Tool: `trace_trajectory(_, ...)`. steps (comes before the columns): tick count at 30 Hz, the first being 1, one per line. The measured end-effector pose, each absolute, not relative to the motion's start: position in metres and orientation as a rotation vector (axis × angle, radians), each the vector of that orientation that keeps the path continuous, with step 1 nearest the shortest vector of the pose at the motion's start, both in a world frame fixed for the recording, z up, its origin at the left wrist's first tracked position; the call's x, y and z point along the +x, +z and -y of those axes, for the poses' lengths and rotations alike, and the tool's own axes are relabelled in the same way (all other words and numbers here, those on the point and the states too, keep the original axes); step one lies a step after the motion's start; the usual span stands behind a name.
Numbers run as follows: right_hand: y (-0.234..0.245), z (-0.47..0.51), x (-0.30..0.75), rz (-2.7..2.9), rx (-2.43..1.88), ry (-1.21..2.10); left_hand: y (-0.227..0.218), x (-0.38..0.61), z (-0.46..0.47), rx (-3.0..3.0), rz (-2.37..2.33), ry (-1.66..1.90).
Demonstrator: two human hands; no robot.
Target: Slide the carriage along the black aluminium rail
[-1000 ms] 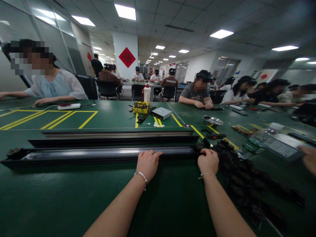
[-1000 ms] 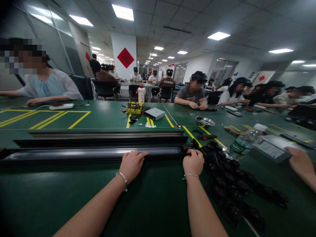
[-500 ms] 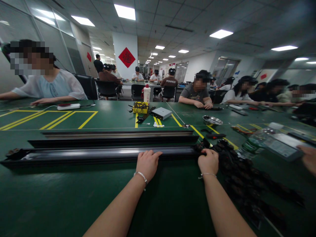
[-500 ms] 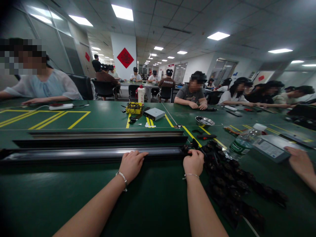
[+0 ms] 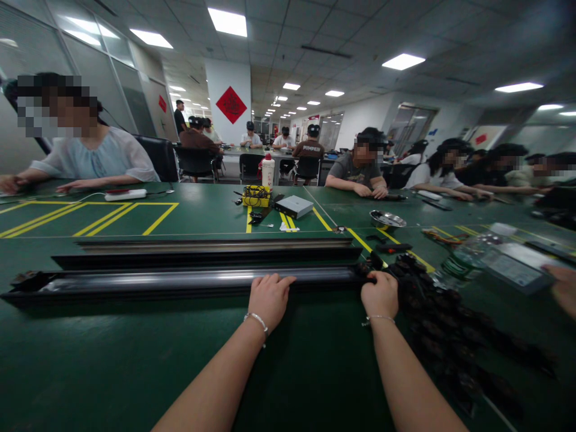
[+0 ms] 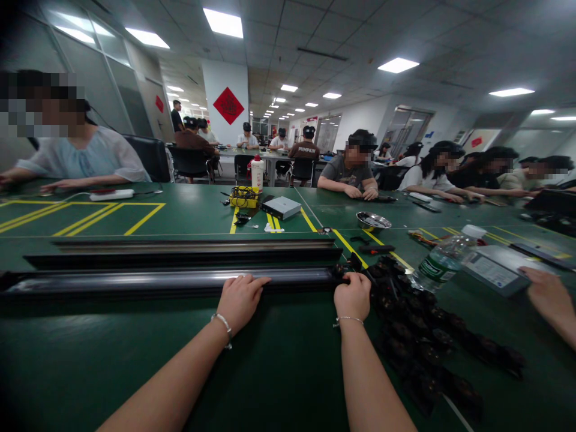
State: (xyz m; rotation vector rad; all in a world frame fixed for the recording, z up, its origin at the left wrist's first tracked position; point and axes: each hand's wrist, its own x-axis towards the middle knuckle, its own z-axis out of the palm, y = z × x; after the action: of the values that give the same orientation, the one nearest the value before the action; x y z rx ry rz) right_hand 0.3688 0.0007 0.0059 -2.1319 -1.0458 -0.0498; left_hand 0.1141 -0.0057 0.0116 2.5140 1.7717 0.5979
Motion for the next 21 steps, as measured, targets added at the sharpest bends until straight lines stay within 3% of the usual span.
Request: trace_trajectory(21, 0.0062, -0.0005, 0.3714, 1.033, -2.13, -0.035, 0.013, 0.1143, 0.0061, 2.493, -1.78, 0.582)
